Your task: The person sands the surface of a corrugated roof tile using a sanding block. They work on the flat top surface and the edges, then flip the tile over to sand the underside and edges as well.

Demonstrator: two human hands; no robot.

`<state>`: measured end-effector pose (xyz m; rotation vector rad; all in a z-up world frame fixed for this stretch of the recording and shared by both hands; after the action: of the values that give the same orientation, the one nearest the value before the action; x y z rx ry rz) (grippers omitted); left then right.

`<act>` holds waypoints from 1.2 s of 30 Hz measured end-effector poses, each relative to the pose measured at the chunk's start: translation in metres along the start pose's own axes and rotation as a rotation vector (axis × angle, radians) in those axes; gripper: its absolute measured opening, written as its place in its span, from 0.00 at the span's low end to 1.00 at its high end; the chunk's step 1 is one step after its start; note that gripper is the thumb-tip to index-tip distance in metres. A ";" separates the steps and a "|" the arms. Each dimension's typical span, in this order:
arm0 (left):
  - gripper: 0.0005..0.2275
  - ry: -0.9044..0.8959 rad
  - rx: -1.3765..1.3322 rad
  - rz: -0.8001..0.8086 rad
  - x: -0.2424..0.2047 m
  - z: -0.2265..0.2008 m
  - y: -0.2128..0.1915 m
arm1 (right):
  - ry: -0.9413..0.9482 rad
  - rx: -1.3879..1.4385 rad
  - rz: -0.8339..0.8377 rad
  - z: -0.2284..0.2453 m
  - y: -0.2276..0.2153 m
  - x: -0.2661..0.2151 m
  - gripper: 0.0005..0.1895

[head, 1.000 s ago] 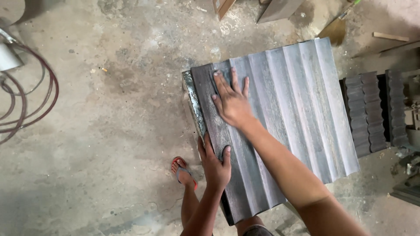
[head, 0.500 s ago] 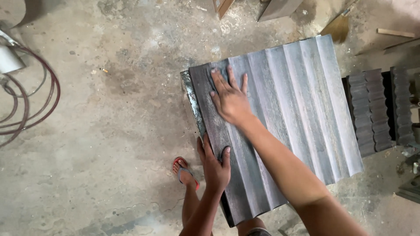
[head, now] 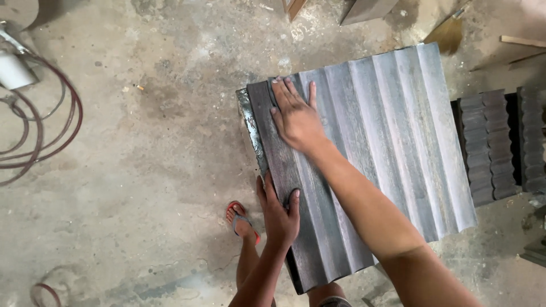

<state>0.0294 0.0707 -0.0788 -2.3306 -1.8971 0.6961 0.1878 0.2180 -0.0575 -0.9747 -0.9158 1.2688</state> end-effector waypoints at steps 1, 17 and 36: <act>0.34 0.014 0.003 0.000 0.001 0.000 0.000 | -0.010 -0.011 -0.025 -0.002 0.000 0.004 0.31; 0.35 -0.019 -0.004 0.028 0.003 -0.005 -0.004 | -0.046 -0.079 -0.065 -0.002 0.004 0.000 0.32; 0.35 -0.061 -0.055 0.058 0.008 -0.013 -0.008 | 0.008 -0.081 0.088 0.016 -0.020 -0.088 0.33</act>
<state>0.0278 0.0828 -0.0671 -2.4340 -1.9035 0.7384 0.1721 0.1305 -0.0349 -1.0925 -0.9329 1.3090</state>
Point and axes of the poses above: each hand's wrist, its own x-axis towards the middle knuckle, its own y-axis out of the palm, z = x × y, the point moved 1 cm from there along x, towards the middle knuckle, and after that the axes turned 4 degrees about -z, right-handed, at the moved point
